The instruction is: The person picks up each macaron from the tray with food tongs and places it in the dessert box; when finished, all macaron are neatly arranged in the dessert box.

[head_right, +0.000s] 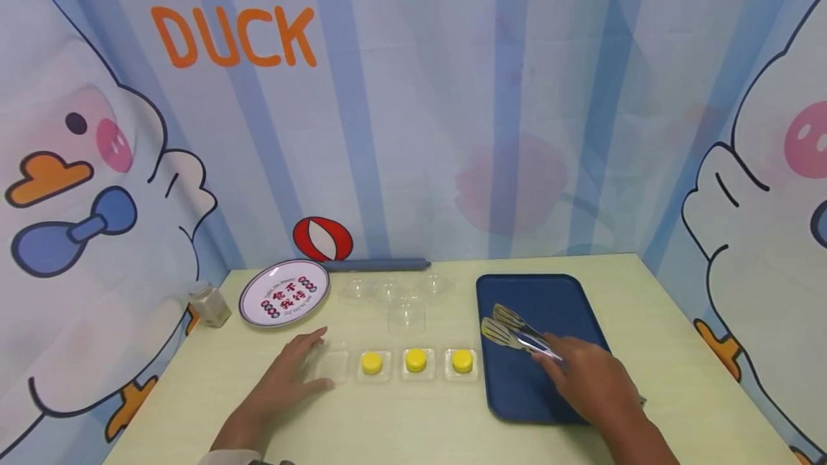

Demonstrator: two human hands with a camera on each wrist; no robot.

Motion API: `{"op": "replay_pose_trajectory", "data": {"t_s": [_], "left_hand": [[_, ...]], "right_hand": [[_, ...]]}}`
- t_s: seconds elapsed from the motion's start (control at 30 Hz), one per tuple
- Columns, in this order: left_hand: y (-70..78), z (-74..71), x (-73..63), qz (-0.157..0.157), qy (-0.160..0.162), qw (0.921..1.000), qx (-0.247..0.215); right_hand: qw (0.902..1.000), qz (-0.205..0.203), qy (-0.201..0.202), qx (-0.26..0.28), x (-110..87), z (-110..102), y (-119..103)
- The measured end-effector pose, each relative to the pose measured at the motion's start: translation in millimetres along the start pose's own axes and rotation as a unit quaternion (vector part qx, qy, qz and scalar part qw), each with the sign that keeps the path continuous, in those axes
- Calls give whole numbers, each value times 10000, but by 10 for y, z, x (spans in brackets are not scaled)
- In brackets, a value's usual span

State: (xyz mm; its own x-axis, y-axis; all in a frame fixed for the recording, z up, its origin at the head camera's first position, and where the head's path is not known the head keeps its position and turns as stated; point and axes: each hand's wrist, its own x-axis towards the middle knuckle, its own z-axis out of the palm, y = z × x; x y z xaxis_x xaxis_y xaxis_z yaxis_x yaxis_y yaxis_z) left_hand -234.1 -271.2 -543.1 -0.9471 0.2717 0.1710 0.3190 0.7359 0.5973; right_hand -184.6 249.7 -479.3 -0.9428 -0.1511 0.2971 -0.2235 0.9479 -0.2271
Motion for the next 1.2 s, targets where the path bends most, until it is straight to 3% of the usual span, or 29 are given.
{"op": "replay_pose_trajectory", "data": {"t_s": [0.3,0.7,0.97,1.2], "left_hand": [[21,-13,3,111,124,9999,23],[41,-4,13,109,109,9999,4],[9,17,5,199,182,9996,17],[-13,24,-3,178,170,9997,-4]], "right_hand": [[9997,40,32,243,-31,-20,221],[9964,516,-319,600,-91,-95,635],[9930,793,-399,781,-148,-181,782],[9929,765,-375,835,-181,-202,855]]}}
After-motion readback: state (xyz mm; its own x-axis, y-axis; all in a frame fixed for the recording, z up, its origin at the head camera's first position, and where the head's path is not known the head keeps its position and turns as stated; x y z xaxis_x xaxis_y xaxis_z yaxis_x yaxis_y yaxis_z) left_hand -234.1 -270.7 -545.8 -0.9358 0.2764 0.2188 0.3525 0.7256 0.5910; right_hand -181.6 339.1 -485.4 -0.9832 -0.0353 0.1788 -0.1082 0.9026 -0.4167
